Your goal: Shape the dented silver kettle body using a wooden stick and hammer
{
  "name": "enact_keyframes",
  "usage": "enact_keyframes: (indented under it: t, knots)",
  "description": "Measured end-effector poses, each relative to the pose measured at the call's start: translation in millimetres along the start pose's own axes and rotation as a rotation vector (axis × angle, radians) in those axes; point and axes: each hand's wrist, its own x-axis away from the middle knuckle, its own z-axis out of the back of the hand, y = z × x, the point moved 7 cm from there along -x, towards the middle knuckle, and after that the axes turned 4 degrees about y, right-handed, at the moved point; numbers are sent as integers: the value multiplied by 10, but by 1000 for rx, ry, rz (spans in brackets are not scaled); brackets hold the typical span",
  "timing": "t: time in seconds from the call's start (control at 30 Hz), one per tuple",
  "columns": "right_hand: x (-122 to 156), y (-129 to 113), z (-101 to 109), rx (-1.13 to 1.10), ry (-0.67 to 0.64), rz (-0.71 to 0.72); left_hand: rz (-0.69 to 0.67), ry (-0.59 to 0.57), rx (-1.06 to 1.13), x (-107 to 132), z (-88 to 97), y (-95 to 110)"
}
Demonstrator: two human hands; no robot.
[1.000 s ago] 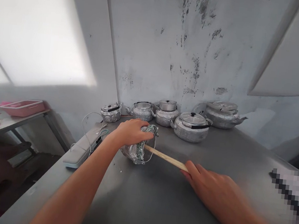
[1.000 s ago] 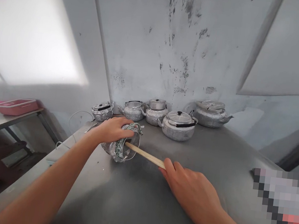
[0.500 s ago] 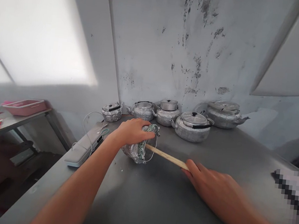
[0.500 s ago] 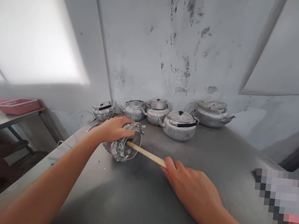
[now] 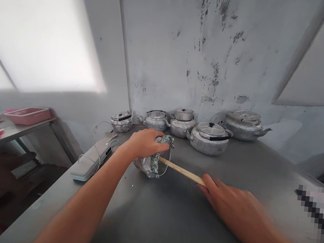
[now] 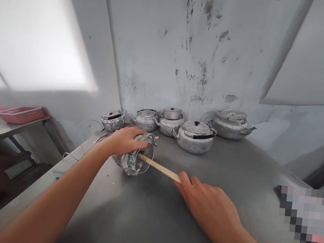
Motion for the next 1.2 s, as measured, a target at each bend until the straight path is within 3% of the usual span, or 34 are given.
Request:
enact_keyframes:
  t: [0.53,0.9,1.2]
  knots:
    - [-13,45,-14,-5,-43,-28,-22,14,28,-12,-8,-8]
    - [-16,65,-64,-37,-148,-83,-16,22,25,-21,-33,-24]
    - [8,37,1,-21,17,-2,3,18,26,-16,-21,-5]
